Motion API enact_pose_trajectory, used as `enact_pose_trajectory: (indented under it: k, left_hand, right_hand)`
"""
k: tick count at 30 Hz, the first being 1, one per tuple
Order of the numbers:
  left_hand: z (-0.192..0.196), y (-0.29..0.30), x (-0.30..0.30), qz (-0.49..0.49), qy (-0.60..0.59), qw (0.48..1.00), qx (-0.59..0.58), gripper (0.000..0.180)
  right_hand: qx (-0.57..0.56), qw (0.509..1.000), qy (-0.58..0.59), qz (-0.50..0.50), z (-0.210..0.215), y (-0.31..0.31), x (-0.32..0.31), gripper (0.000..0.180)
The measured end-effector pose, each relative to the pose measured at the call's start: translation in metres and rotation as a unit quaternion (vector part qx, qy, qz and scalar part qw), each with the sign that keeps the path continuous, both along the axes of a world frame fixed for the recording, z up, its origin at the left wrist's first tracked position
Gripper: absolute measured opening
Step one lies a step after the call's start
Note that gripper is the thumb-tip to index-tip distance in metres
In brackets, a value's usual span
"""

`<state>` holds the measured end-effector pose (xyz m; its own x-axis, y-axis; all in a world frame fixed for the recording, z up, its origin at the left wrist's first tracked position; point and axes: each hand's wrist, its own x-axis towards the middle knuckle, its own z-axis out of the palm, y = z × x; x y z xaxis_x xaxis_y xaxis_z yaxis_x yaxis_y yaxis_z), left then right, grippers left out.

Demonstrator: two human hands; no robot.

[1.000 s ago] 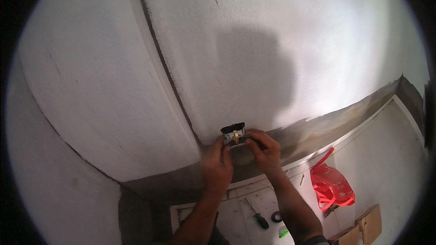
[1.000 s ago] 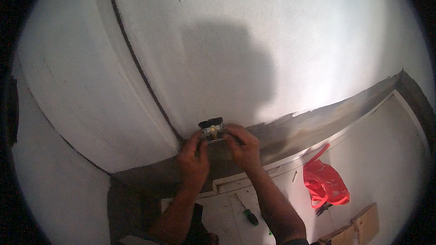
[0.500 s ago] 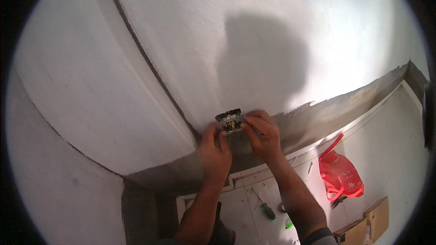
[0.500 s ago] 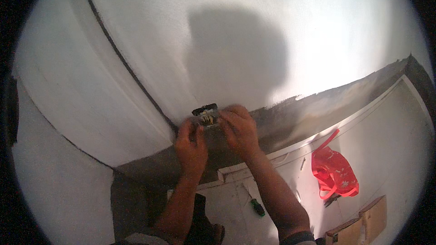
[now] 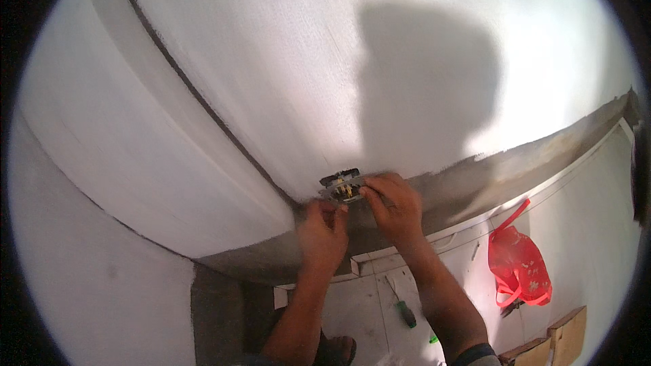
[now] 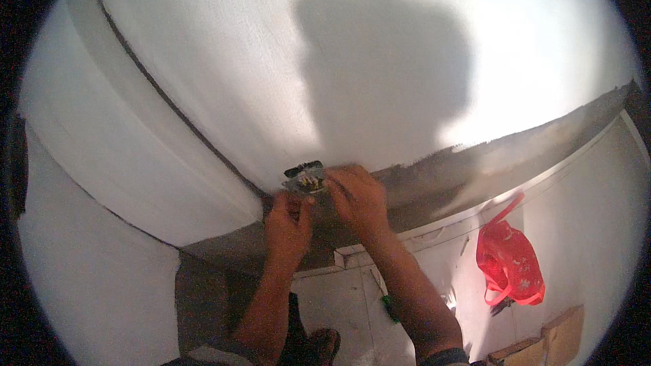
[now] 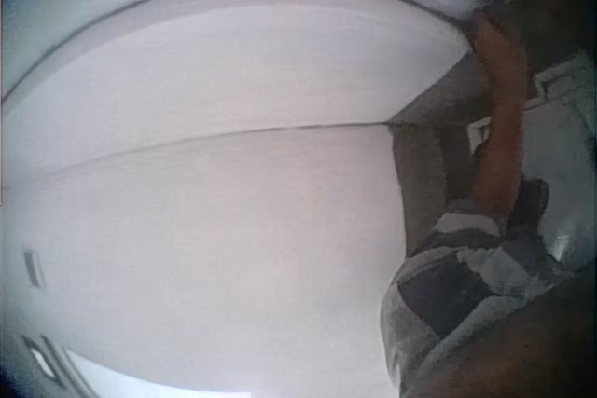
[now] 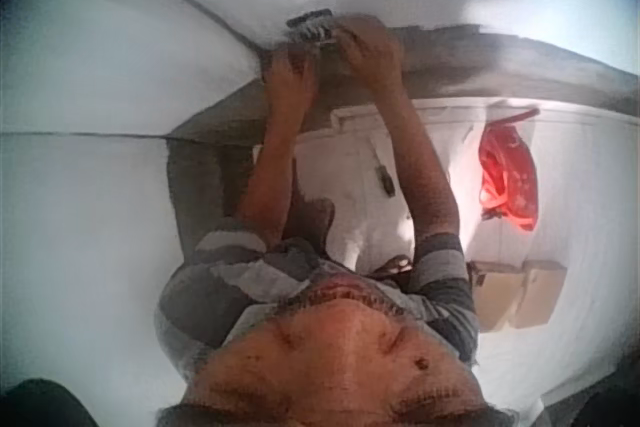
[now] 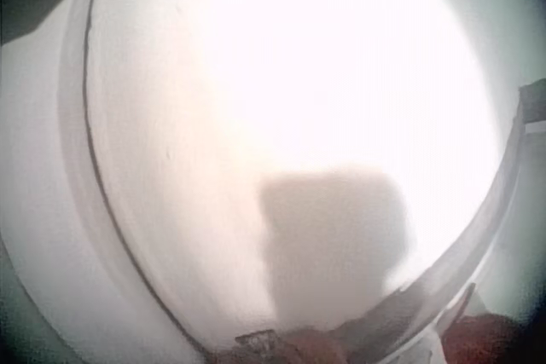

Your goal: The person installs a small electrical fixture into a wall cutout. They align the fixture, insert it into the opening, and use a screwdriver to tighten screws securing it to the wall.

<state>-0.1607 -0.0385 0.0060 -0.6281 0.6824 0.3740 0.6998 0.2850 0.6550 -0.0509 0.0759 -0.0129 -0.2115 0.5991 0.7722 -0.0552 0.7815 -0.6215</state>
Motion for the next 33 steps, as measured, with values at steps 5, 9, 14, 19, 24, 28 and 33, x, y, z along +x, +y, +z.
enact_pose_trajectory:
  k: [5,9,14,19,24,28,33]
  left_hand:
    - [-0.01,0.01,0.0,-0.061,-0.284,0.957,0.011,0.04]
    - [-0.014,0.013,0.01,-0.087,-0.579,0.792,0.172,0.038]
    - [-0.024,0.021,0.02,-0.102,-0.541,0.805,0.223,0.029]
    - [-0.037,0.027,0.016,-0.102,-0.372,0.894,0.229,0.026]
    - [-0.041,0.022,0.009,-0.073,-0.268,0.94,0.197,0.028]
    - [-0.054,0.028,0.0,-0.116,-0.304,0.918,0.229,0.029]
    - [-0.044,0.024,-0.004,-0.091,-0.264,0.938,0.205,0.021]
  right_hand:
    - [0.006,0.999,0.038,0.022,-0.006,0.007,0.0,0.016]
    - [-0.003,0.997,0.018,0.075,0.001,0.012,0.008,0.019]
    - [0.001,0.997,0.038,0.072,-0.012,0.016,0.004,0.019]
    - [0.03,0.995,0.07,0.071,-0.021,0.019,0.0,0.017]
    - [0.012,0.999,0.026,0.036,-0.018,0.008,-0.001,0.014]
    - [0.045,0.997,0.039,0.042,-0.02,0.016,0.002,0.014]
    - [0.025,0.998,0.059,0.012,-0.021,0.012,-0.004,0.014]
